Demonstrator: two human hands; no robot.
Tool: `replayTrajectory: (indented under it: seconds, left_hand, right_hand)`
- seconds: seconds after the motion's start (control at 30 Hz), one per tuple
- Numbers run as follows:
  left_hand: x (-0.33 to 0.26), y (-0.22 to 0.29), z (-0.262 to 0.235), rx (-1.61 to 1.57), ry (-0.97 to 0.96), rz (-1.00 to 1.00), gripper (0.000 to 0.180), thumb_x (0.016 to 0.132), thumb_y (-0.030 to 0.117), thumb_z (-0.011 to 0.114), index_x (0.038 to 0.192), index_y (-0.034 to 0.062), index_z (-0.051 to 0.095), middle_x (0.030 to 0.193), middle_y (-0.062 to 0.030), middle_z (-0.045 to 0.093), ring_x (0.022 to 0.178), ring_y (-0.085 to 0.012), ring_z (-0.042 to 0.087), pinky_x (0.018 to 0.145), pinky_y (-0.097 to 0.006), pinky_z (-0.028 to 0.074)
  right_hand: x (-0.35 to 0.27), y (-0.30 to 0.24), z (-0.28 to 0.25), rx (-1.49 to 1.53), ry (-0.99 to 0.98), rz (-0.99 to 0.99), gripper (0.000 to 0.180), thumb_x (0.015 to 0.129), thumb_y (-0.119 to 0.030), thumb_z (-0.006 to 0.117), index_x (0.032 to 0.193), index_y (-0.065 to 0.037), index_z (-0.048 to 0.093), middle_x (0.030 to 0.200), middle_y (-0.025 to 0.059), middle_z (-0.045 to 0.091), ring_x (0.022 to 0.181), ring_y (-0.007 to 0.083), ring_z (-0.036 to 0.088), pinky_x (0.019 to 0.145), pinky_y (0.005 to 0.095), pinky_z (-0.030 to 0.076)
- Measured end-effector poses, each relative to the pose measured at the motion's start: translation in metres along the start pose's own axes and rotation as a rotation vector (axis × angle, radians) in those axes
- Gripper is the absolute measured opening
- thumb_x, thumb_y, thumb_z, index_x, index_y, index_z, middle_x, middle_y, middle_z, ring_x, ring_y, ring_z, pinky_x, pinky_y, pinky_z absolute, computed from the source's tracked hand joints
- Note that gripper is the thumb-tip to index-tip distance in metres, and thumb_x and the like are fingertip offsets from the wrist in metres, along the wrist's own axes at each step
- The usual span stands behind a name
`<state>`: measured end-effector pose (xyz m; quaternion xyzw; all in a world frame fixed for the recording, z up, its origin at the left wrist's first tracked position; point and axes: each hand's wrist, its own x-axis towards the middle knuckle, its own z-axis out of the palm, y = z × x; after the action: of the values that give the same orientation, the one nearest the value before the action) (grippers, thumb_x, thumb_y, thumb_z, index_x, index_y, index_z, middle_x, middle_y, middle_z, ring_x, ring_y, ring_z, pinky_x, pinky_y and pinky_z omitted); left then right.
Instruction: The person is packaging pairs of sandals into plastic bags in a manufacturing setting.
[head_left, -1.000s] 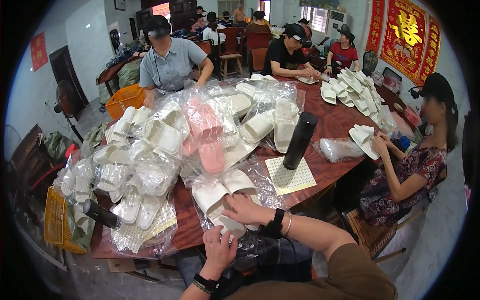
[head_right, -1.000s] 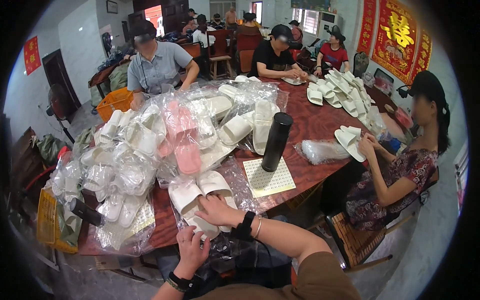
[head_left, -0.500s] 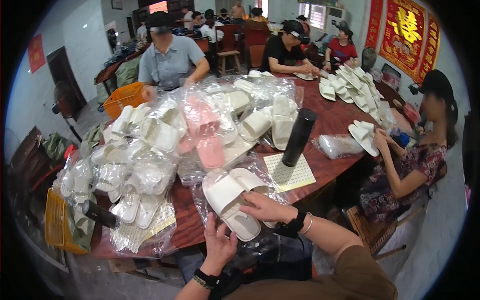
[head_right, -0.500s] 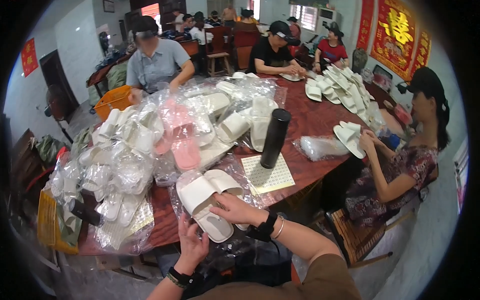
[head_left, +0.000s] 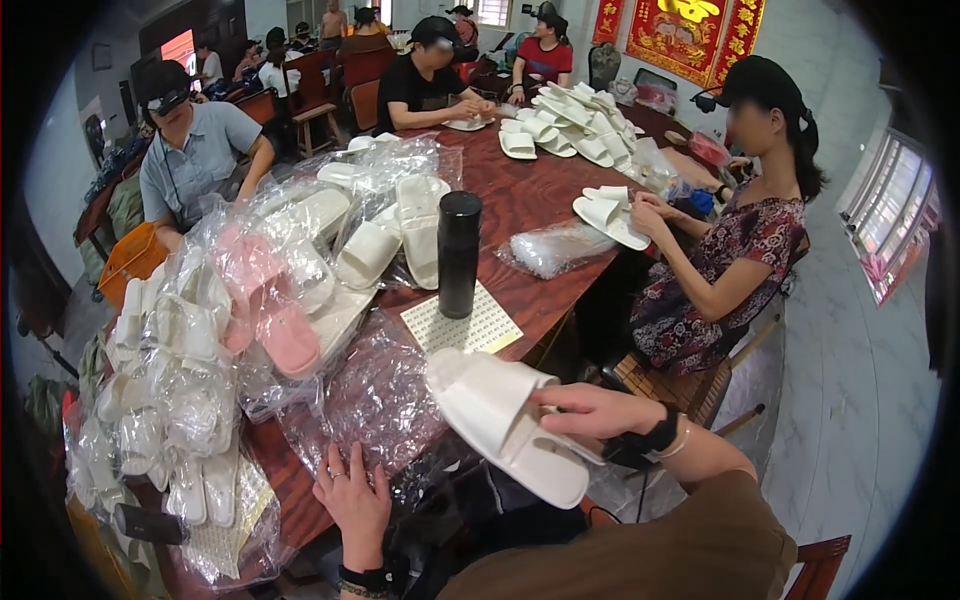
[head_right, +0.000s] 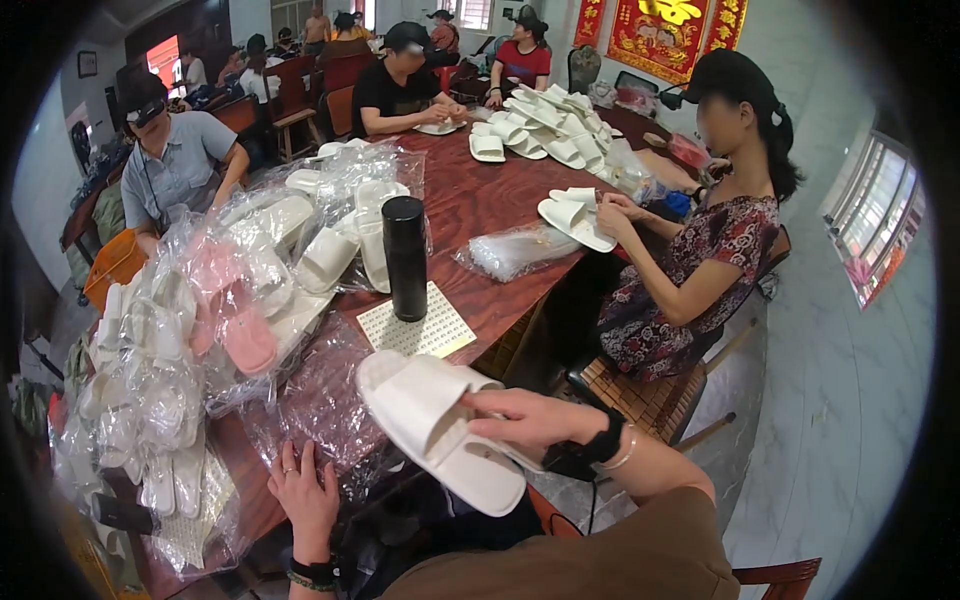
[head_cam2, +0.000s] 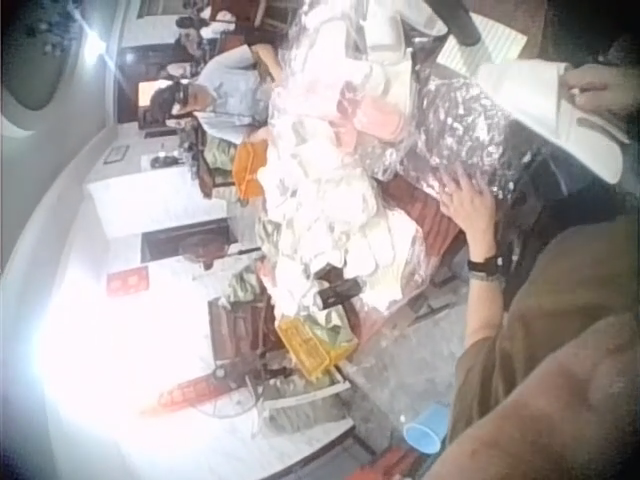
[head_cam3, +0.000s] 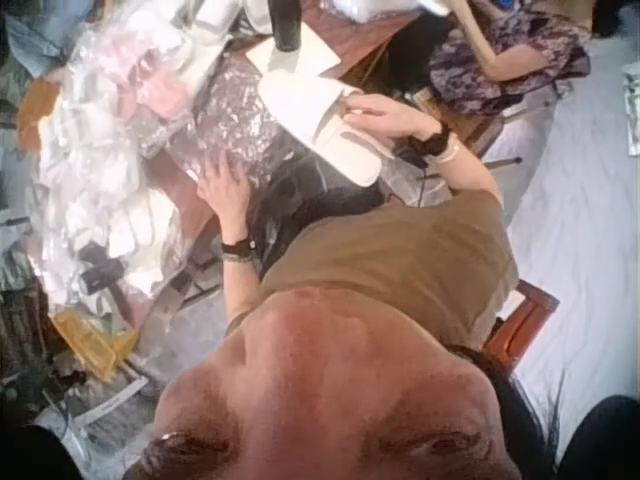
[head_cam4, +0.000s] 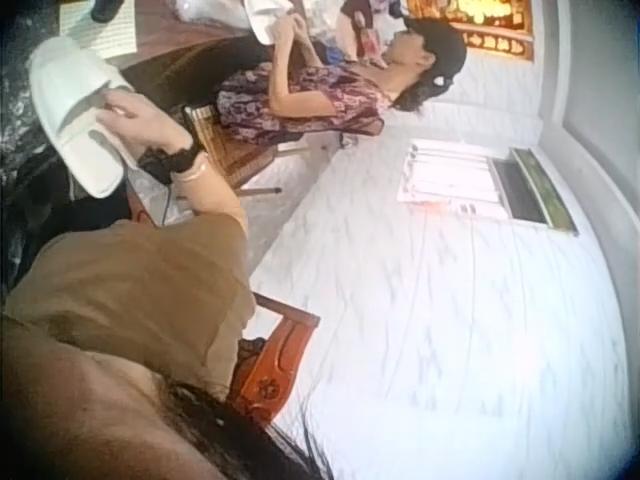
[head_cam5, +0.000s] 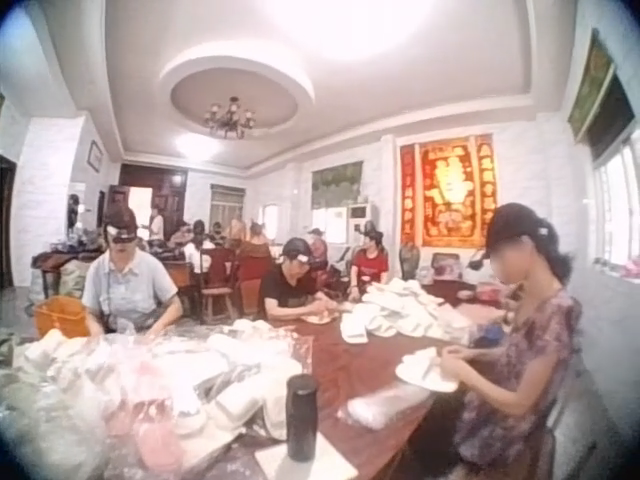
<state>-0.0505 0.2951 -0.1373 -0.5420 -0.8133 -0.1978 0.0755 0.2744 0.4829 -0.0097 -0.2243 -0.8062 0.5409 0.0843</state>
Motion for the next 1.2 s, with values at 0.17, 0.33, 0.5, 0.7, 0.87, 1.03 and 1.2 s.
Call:
replayTrajectory:
  seconds: [0.17,0.33,0.5,0.7,0.87,1.03,1.2]
  left_hand:
    - [-0.001,0.001,0.001,0.023,0.027,-0.011,0.049,0.087,0.026,0.068,0.133,0.0085,0.061,0.144,-0.0195,0.050,0.128,-0.0418,0.045,0.104,-0.054,0.035]
    - [-0.005,-0.003,0.006,0.053,0.049,-0.006,0.049,0.087,0.026,0.068,0.133,0.0086,0.062,0.145,-0.0199,0.050,0.128,-0.0422,0.046,0.103,-0.054,0.035]
    - [-0.003,0.001,0.009,0.077,0.094,0.008,0.048,0.088,0.029,0.068,0.132,0.0095,0.063,0.144,-0.0193,0.051,0.126,-0.0423,0.047,0.102,-0.054,0.037]
    - [0.009,0.011,0.013,-0.032,0.128,0.032,0.047,0.086,0.032,0.070,0.129,0.0120,0.067,0.140,-0.0182,0.055,0.123,-0.0393,0.050,0.101,-0.052,0.038]
    - [-0.005,-0.011,0.001,0.056,0.111,-0.026,0.048,0.085,0.032,0.071,0.129,0.0125,0.067,0.139,-0.0191,0.055,0.123,-0.0383,0.050,0.101,-0.052,0.037]
    - [0.000,-0.004,0.004,0.012,0.122,0.015,0.050,0.085,0.032,0.071,0.130,0.0123,0.066,0.139,-0.0195,0.055,0.123,-0.0380,0.050,0.100,-0.051,0.038]
    - [-0.002,-0.004,0.005,0.000,0.174,0.013,0.049,0.085,0.032,0.071,0.129,0.0129,0.066,0.138,-0.0193,0.056,0.121,-0.0376,0.052,0.098,-0.050,0.039]
  right_hand:
    - [-0.027,0.007,-0.054,-0.033,0.237,0.198,0.044,0.106,-0.028,0.056,0.138,0.002,0.055,0.112,0.0048,0.065,0.105,0.0104,0.056,0.094,0.0281,0.047]
    - [0.016,0.018,-0.142,-0.227,0.278,0.360,0.049,0.105,-0.038,0.057,0.137,-0.001,0.059,0.124,0.0052,0.066,0.114,0.0115,0.056,0.099,0.0280,0.046]
    - [0.104,0.059,-0.265,-0.704,0.378,0.330,0.062,0.100,-0.045,0.060,0.149,-0.010,0.049,0.128,0.0196,0.065,0.117,0.0256,0.062,0.104,0.0332,0.046]
    - [0.126,0.078,-0.299,-1.021,0.559,0.122,0.049,0.091,-0.037,0.068,0.125,-0.001,0.069,0.108,0.0217,0.073,0.096,0.0370,0.071,0.089,0.0443,0.053]
    - [0.139,0.032,-0.153,-1.021,0.285,0.202,0.034,0.089,-0.035,0.069,0.089,-0.001,0.075,0.081,0.0229,0.070,0.074,0.0388,0.069,0.070,0.0447,0.054]
    - [0.118,-0.042,-0.065,-0.611,-0.180,0.003,0.027,0.093,-0.025,0.069,0.103,0.000,0.070,0.088,0.0170,0.072,0.078,0.0285,0.071,0.072,0.0375,0.054]
    - [0.195,-0.031,-0.014,-0.453,0.055,-0.277,0.027,0.094,-0.024,0.069,0.107,0.000,0.068,0.089,0.0147,0.072,0.080,0.0238,0.071,0.074,0.0342,0.055]
